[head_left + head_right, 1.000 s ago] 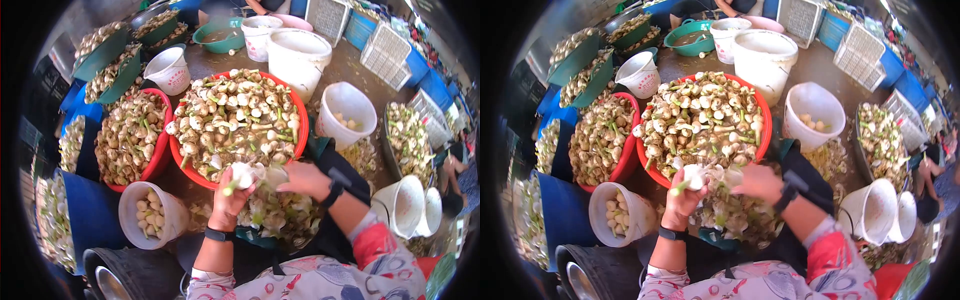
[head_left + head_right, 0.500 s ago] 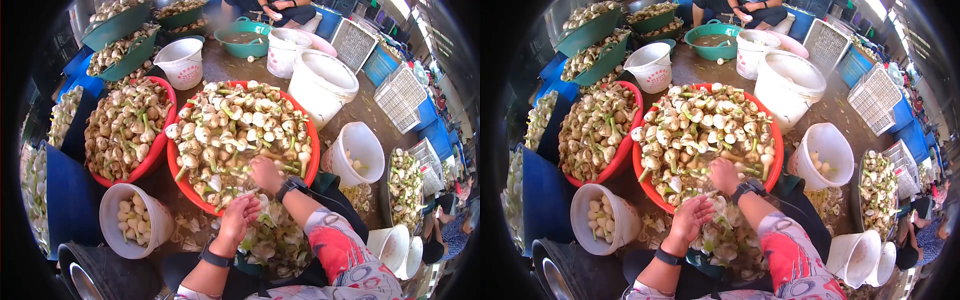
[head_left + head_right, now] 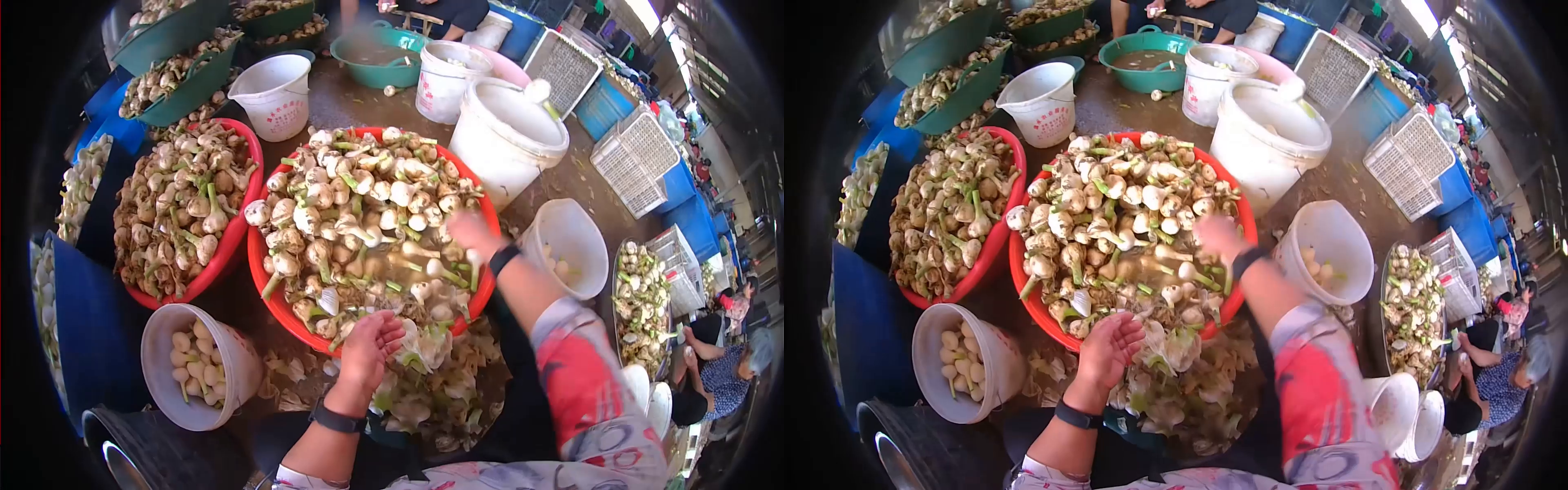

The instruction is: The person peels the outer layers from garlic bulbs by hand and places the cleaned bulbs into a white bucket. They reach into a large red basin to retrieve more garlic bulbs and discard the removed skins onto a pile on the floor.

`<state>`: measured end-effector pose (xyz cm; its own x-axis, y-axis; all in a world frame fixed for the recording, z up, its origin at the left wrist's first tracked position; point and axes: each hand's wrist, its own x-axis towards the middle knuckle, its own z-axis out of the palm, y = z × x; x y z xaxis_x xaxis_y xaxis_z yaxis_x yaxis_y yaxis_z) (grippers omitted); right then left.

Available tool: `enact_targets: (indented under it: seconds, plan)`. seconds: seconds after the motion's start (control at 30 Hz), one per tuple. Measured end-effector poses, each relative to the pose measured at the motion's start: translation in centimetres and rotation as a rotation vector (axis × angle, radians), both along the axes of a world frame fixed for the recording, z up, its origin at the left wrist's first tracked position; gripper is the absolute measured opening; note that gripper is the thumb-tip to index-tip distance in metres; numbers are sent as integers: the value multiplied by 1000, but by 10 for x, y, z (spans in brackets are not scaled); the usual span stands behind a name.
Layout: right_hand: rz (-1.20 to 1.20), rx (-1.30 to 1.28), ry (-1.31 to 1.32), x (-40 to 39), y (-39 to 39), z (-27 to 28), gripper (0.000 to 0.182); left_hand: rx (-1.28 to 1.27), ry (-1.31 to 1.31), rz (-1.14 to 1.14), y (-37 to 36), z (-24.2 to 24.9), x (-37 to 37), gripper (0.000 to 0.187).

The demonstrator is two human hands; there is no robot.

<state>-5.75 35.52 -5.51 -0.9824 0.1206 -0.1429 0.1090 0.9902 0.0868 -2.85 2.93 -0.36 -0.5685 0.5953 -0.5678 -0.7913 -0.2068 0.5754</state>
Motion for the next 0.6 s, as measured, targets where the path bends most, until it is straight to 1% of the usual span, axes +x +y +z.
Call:
enact_targets:
  seconds: [0.03, 0.07, 0.13, 0.17, 0.2, 0.27, 0.3, 0.33, 0.4, 0.43, 0.47, 0.5, 0.53, 0.57, 0.6]
  plan:
    - [-54, 36, -55, 6, -26, -33, 15, -46, 6, -24, 1, 5, 1, 27]
    - [-155, -121, 16, 14, -59, -22, 19, -49, 8, -14, 1, 4, 3, 27]
    - [-268, 29, 185, 18, -95, -47, 18, -77, 64, -97, -3, -1, 8, 27]
    - [-370, -43, 10, 9, -104, -33, 18, -74, 57, -86, -6, -5, 9, 29]
    - [-369, -60, 11, 7, -110, -27, 18, -91, 60, -86, -8, -6, 8, 29]
    - [-572, -404, 248, 7, -119, -12, 22, -97, 64, -1, -8, -5, 3, 30]
    - [-486, -438, 389, 15, -127, 5, 24, -45, -10, 22, -8, -4, -1, 33]
    - [-475, -432, 379, 29, -138, 22, 24, -40, -19, 34, -5, -2, -3, 33]
    - [-204, -687, 715, 59, -172, 56, 17, 289, -236, -11, -4, 2, -10, 41]
    - [-118, -689, 711, 72, -184, 62, 16, 369, -250, -41, -2, 9, -11, 44]
    - [-40, -685, 708, 84, -192, 69, 17, 357, -252, -45, -6, 8, -12, 44]
    - [33, -614, 723, 90, -196, 80, 23, 414, -220, -81, -8, 4, -12, 45]
    - [20, -609, 729, 95, -196, 85, 23, 474, -187, -122, -8, 3, -11, 45]
    - [-41, -678, 785, 98, -196, 92, 23, 372, -99, -111, -10, 15, -7, 43]
    - [-102, -746, 840, 102, -198, 100, 23, 372, -98, -125, -12, 20, -3, 43]
